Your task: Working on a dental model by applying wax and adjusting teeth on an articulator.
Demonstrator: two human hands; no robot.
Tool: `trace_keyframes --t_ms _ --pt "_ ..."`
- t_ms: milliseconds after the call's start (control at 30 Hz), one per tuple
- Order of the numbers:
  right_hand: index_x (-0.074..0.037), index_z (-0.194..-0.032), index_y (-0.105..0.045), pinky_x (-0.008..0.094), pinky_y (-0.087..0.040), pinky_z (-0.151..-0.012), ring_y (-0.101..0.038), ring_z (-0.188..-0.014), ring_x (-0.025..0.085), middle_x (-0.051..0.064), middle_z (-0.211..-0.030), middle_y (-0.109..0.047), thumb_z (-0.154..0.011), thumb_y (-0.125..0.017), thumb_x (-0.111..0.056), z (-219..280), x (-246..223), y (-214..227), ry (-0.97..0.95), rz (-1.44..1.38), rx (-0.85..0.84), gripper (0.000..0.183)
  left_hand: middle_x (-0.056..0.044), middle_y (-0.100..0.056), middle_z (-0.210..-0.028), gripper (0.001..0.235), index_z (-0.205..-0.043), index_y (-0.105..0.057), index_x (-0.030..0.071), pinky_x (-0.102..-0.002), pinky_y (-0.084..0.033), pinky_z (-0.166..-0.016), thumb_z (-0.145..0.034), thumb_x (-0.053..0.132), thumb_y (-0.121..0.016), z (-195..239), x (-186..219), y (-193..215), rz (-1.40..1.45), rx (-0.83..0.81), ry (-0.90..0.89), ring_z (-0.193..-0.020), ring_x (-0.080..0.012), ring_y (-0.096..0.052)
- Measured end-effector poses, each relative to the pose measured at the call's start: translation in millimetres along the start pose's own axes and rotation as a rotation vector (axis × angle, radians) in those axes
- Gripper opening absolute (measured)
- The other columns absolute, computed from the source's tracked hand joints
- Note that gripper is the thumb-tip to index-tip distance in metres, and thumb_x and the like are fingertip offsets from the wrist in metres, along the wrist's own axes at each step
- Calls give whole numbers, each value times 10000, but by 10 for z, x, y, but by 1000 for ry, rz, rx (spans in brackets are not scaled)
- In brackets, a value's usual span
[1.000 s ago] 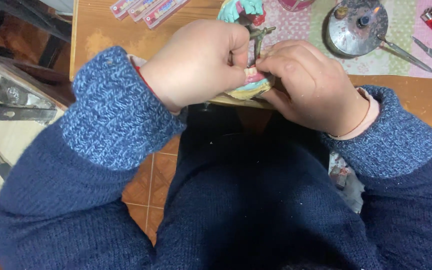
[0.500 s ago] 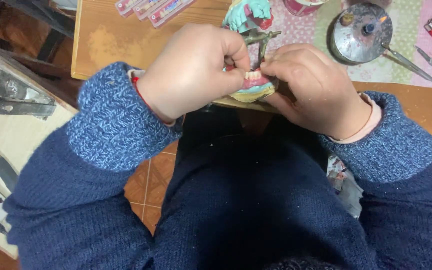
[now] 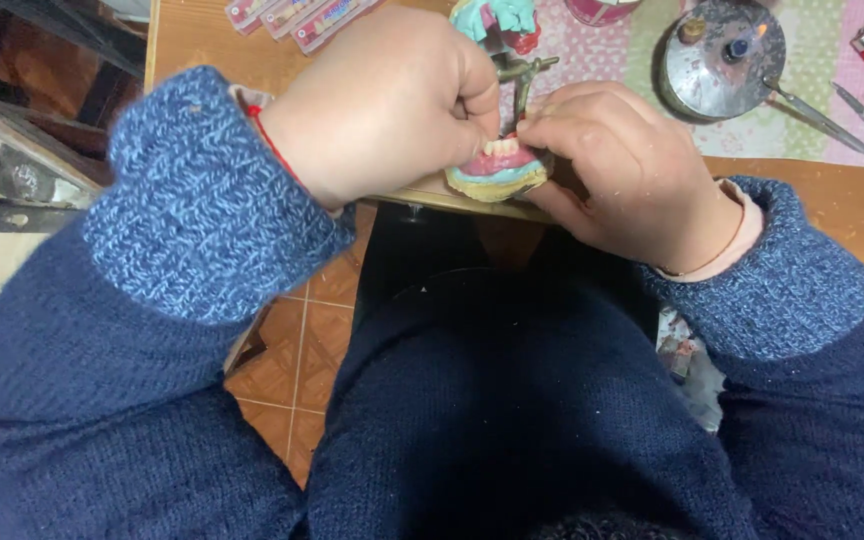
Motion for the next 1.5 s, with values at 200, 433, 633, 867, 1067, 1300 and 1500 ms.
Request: trace_keyframes --t_ms 200,433,633,867,1067,1300,1500 --pt "24 -1178 -591 415 -565 -915 -668 -1050 362 164 -1082 -650 -853 -860 -43 -4 -5 1 8 -12 10 428 -72 -717 -704 83 -859 -788 114 -336 -532 -616 -789 142 -755 1 -58 -26 43 -17 19 -639 -179 -704" --pt "3 -1199 -592 424 -567 -931 -664 -1086 366 155 -1133 -640 -876 -868 -60 35 6 -15 9 -44 11 429 -49 -767 -909 180 -1066 -742 59 -309 -603 -743 -900 118 -703 223 -195 -225 227 43 -65 -816 -150 -768" --pt "-44 -1121 -645 436 -573 -891 -665 -1063 368 145 -1124 -625 -794 -873 -43 28 -18 -47 25 42 -22 399 -106 -716 -1154 470 -1224 -640 49 -353 -573 -944 -849 172 -895 404 -175 -553 286 292 -269 -1098 -270 -719" --pt "-20 -1114 -643 447 -570 -898 -654 -1065 377 163 -1137 -617 -782 -875 -40 0 -41 -69 -20 44 -51 406 -71 -708 -1172 549 -1217 -636 101 -391 -535 -997 -793 248 -951 388 -320 -733 200 507 -313 -1120 -286 -694" --pt "0 -1079 -631 461 -570 -907 -659 -1063 388 175 -1133 -624 -738 -868 -16 -48 -35 -81 -43 53 -68 415 -43 -726 -1185 534 -1226 -638 124 -381 -536 -995 -810 269 -941 356 -385 -780 205 550 -379 -1102 -265 -707" --pt "9 -1048 -614 470 -548 -912 -648 -1060 386 181 -1124 -628 -742 -852 -18 -115 -8 -57 -108 -3 -132 389 -34 -721 -1196 545 -1226 -624 123 -384 -535 -1012 -819 291 -945 357 -415 -806 215 539 -386 -1115 -257 -710" --pt "2 -1127 -611 465 -549 -938 -640 -1093 376 165 -1165 -616 -804 -864 -35 -15 14 -88 -71 2 -107 412 -53 -700 -1169 576 -1225 -591 105 -381 -539 -997 -818 302 -948 366 -442 -829 250 554 -364 -1098 -269 -700"
Point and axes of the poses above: each hand's wrist, its own z-axis away from the middle knuckle, its own y-axis out of the back of the hand, x = y × z, the point moved 4 cm from there along -z, towards the middle knuckle
